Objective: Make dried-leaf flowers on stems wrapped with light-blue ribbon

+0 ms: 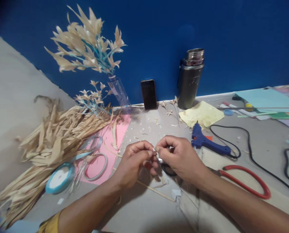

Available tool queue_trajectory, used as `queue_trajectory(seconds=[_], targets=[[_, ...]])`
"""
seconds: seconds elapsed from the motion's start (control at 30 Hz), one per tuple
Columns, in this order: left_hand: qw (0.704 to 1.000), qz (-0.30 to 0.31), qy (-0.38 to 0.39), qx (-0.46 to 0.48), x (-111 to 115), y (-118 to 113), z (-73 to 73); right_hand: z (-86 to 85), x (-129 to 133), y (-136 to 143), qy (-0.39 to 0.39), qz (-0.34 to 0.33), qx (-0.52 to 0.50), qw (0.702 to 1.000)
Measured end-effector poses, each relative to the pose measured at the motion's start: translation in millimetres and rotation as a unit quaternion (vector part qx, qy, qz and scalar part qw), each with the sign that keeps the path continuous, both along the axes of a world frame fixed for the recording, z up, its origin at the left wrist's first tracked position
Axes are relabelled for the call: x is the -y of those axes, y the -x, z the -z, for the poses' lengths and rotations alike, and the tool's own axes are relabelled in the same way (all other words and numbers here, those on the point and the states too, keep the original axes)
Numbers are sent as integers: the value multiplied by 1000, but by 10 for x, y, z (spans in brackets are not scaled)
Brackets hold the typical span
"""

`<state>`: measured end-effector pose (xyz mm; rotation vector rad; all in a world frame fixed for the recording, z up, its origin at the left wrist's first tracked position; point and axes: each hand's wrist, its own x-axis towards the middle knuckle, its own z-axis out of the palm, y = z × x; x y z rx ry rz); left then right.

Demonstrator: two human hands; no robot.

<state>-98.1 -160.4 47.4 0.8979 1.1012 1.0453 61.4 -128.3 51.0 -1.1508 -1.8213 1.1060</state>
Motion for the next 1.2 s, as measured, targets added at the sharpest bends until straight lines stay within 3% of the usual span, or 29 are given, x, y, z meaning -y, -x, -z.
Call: queue_trajectory(seconds=[0.13,0.2,0.3,0.4,0.5,0.67,0.8,1.03,1.2], targets=[[1000,-3,1,-23,-1,0,-2,12,-5,10,-107,-5,32,994],[999,-9,2,-44,-6,-5,-6,15,0,14,-108,-5,30,994],[999,-13,-7,-50,-15,-9,-11,18,-8,16,49,-1,-25,998],[999,-22,-11,-32,-26,-3,1,42,-53,13,216,-3,-123,969],[999,-42,-3,2,-44,6,39,80,-118,6,263,11,-210,942],[997,-32,-10,69,-80,25,78,102,-166,-16,291,-11,-265,919],[992,-36,-55,105,-87,38,61,68,-139,-30,265,-29,-228,936],[997,-45,-67,-13,-95,31,65,26,-123,-27,240,-44,-178,953],[997,-42,-59,8,-122,50,102,57,-153,-31,248,-46,-191,949]])
